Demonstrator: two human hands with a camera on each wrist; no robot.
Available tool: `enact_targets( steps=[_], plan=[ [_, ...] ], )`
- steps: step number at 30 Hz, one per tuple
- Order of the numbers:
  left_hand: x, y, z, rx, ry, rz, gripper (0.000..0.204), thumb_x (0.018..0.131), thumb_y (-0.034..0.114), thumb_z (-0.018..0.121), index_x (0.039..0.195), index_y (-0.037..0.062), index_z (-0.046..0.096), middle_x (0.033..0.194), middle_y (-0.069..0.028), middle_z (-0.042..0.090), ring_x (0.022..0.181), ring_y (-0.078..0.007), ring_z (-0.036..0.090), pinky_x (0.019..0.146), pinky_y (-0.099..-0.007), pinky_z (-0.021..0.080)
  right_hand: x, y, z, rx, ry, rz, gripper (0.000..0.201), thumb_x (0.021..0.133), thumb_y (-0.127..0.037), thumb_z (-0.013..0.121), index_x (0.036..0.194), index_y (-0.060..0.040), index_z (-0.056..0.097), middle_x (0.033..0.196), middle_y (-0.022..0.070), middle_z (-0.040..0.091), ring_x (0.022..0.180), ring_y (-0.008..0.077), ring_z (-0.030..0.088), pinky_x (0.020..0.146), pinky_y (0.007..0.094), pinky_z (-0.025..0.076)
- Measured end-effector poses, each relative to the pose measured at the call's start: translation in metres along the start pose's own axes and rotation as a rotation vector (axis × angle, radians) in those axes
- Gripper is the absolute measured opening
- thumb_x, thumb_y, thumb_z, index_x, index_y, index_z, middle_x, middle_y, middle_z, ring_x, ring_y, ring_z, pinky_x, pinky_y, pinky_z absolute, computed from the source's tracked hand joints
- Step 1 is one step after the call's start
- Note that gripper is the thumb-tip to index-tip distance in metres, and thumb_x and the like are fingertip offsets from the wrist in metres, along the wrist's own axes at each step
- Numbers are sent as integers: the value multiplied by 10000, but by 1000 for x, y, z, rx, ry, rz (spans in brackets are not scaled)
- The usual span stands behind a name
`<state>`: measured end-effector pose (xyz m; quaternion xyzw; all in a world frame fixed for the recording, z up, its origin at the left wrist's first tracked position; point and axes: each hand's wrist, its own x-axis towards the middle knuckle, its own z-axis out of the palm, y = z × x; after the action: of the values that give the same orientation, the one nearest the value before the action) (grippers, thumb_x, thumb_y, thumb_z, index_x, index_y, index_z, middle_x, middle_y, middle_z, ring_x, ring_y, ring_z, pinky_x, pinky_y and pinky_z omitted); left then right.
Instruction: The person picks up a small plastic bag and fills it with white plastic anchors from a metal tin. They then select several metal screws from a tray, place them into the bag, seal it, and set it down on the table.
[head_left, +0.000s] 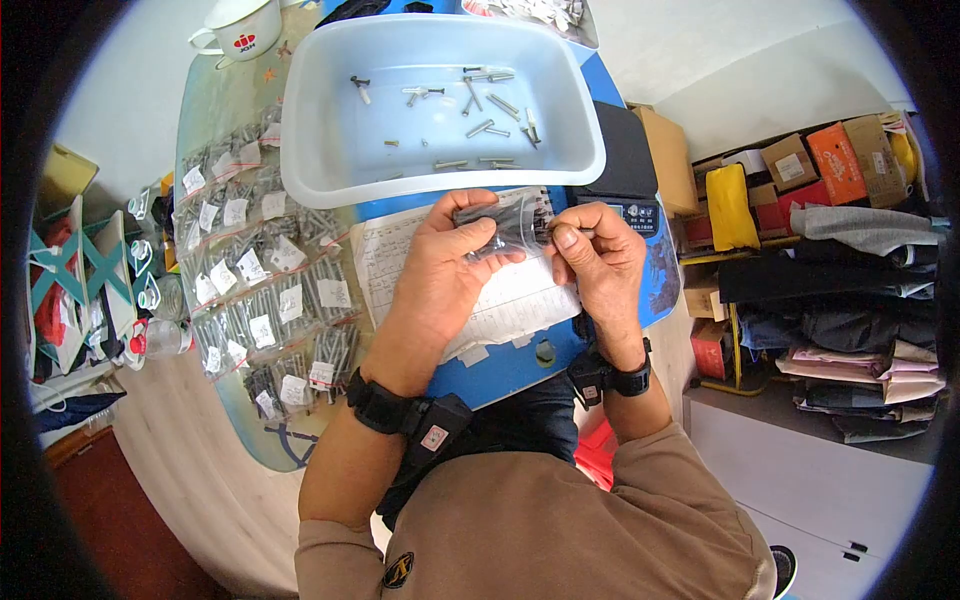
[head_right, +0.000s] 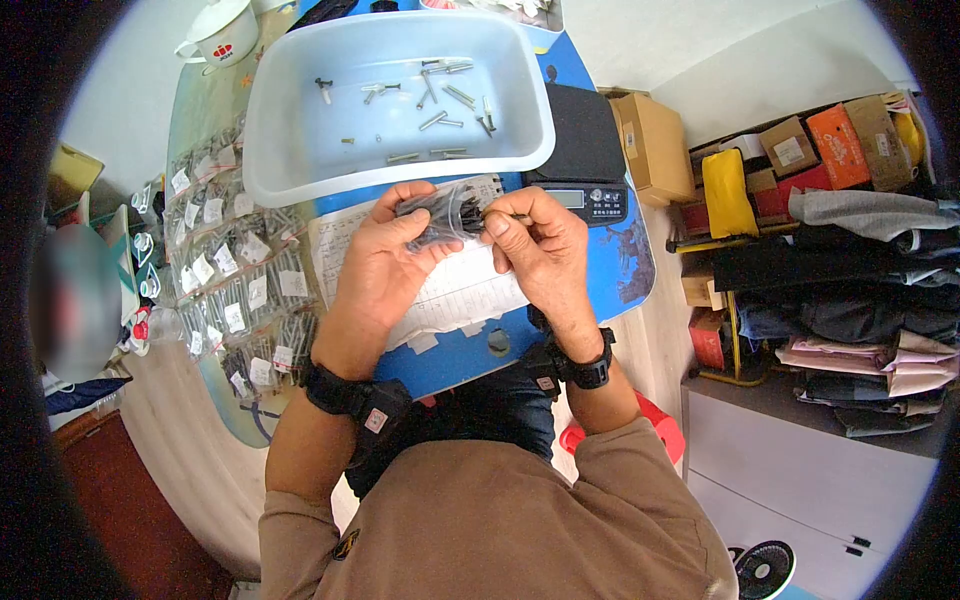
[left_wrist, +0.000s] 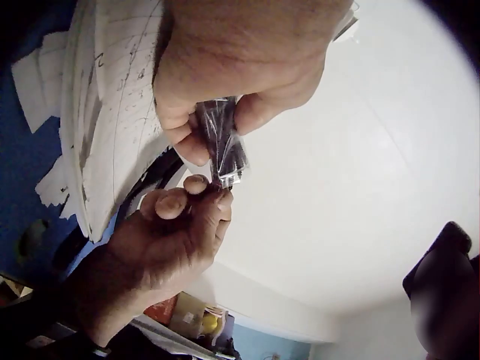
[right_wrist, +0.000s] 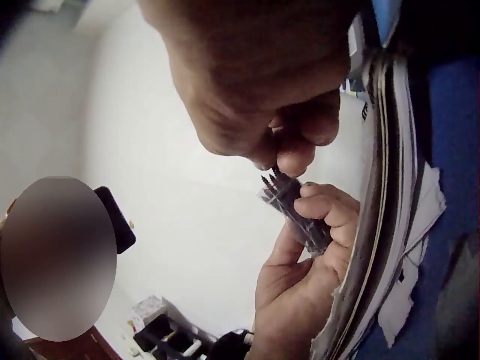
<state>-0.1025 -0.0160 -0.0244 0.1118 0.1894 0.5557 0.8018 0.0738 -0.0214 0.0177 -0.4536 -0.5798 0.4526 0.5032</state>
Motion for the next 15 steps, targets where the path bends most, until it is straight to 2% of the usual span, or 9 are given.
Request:
enact_targets(
  steps=[6, 11, 15],
  plan=[
    [-1, 0, 1, 9, 10, -4, 263, 882, 49, 623, 1140, 35, 575, 1122, -155, 615, 998, -267, 609, 847, -428, 512, -1, 2, -2, -13, -28, -22, 116, 948, -112, 627, 927, 2, 628, 721, 54, 640, 506, 60, 510, 450, 201, 405],
    [0, -1, 1, 22, -9, -6, 240, 890, 44, 626, 1126, 55, 582, 1124, -138, 620, 999, -254, 609, 843, -424, 510, 3, 4, -1, 61, -62, 81, 151, 979, -161, 589, 945, -14, 585, 699, 47, 626, 485, 44, 489, 435, 189, 383],
    [0, -1, -1, 18, -32, -2, 237, 890, 51, 631, 1122, 61, 586, 1122, -128, 623, 994, -246, 609, 836, -417, 509, 3, 6, 0, 55, -73, 67, 162, 985, -179, 583, 947, -23, 562, 687, 40, 617, 482, 39, 483, 433, 187, 378]
  ],
)
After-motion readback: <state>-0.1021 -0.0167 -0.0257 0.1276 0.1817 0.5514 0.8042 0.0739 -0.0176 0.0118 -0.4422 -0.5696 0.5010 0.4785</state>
